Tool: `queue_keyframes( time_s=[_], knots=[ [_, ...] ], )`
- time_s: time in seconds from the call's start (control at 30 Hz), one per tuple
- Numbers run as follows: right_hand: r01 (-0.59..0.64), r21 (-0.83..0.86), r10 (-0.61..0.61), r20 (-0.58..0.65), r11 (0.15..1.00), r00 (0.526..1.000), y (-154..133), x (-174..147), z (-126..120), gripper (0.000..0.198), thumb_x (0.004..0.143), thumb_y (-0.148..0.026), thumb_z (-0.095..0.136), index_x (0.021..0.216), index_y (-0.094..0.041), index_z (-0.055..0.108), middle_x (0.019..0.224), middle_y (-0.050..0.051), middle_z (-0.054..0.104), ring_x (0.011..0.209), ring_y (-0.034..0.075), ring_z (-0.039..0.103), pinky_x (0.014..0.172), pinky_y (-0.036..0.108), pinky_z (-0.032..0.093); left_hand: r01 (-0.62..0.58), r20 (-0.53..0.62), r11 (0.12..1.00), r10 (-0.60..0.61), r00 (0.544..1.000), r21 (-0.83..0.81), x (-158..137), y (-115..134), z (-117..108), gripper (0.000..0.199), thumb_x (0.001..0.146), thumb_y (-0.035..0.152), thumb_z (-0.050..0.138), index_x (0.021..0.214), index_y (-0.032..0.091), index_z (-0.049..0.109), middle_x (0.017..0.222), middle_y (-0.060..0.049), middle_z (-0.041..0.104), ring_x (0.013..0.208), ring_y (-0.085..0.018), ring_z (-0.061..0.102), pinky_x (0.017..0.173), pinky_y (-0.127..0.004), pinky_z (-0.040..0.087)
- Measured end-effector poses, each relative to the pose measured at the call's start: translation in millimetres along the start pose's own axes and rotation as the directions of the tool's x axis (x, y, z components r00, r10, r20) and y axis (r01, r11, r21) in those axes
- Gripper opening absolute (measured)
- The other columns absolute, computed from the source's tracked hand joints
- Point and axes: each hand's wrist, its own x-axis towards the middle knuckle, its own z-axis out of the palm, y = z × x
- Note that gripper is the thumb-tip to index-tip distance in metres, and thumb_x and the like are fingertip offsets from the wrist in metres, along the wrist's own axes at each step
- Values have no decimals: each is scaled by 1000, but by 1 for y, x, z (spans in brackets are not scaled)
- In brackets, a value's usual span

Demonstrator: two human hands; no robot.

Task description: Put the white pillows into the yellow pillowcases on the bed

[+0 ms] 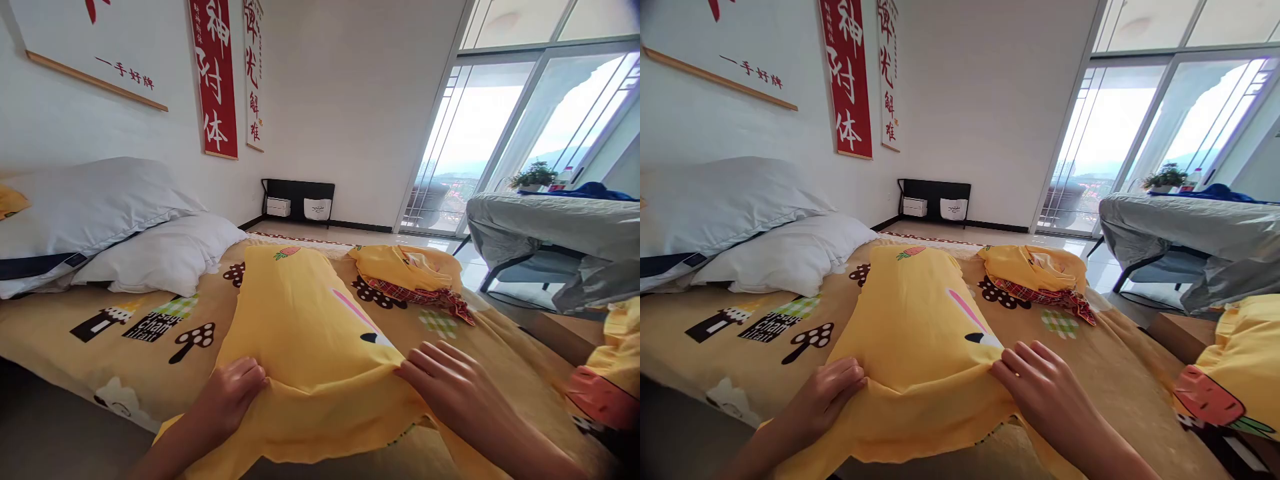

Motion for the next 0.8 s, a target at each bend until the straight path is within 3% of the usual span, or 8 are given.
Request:
queue_keyframes(
  time_s=[0.13, 0.23, 0.3, 0.43, 0.53, 0.6, 0.7, 0.8],
  knots=[
    [12, 66, -9, -52, 998, 999, -10, 10, 41, 24, 94, -14, 38, 82, -21, 58, 76, 2, 61, 68, 15, 52, 65, 28, 35, 8, -10, 1000, -8, 1000, 0, -9, -4, -8, 25, 93, 15, 36, 71, 20, 44, 63, 3, 53, 57, -10, 51, 53, -20, 37],
    [30, 179, -16, -79, 983, 997, -18, 1, 67, 27, 97, -18, 36, 78, -20, 55, 70, 1, 58, 63, 13, 50, 62, 26, 35, -91, -98, 978, 111, 989, 186, -23, -15, -13, 19, 92, 12, 35, 85, 20, 50, 63, 2, 54, 53, -11, 51, 50, -22, 35],
    [-30, 233, 46, -65, 972, 997, -20, -12, 72, 28, 97, -19, 37, 75, -20, 53, 65, -1, 56, 59, 12, 48, 59, 25, 34, -174, -90, 934, 211, 973, 311, -26, -21, -16, 19, 92, 12, 33, 94, 20, 51, 61, 2, 54, 49, -11, 49, 48, -24, 32],
    [-287, 367, 236, 178, 885, 955, -15, -32, 65, 31, 98, -27, 39, 69, -21, 47, 61, -3, 54, 54, 10, 48, 54, 23, 33, -315, 116, 862, 293, 949, 397, -3, -14, -27, 20, 90, 7, 34, 90, 20, 49, 58, 3, 54, 46, -13, 47, 49, -27, 29],
    [-442, 433, 318, 330, 786, 889, -15, -34, 67, 34, 98, -35, 36, 69, -21, 47, 60, -4, 53, 54, 10, 48, 54, 23, 34, -468, 265, 774, 387, 883, 427, 37, 6, -35, 22, 87, 5, 35, 88, 19, 52, 62, 0, 57, 47, -15, 45, 52, -30, 29],
    [-506, 484, 321, 416, 714, 851, -19, -35, 75, 35, 99, -38, 33, 72, -22, 47, 62, -3, 54, 56, 11, 49, 55, 23, 35, -537, 339, 765, 430, 837, 356, 63, 18, -35, 23, 87, 6, 35, 84, 19, 53, 61, 0, 56, 47, -13, 41, 54, -30, 29],
    [-589, 542, 313, 519, 599, 796, -23, -41, 88, 36, 98, -42, 29, 74, -22, 46, 64, -3, 54, 58, 12, 49, 57, 23, 36, -460, 417, 881, 379, 826, 112, 84, 20, -28, 24, 93, 14, 37, 73, 20, 50, 54, 4, 47, 45, -10, 34, 55, -27, 29],
    [-690, 518, 414, 556, 506, 721, -13, -53, 91, 36, 92, -49, 38, 68, -22, 41, 60, -5, 45, 57, 12, 42, 56, 23, 34, -192, 496, 980, 194, 846, -55, 77, 0, -20, 32, 96, 28, 39, 67, 19, 45, 52, 6, 39, 47, -10, 33, 53, -24, 27]
  ],
)
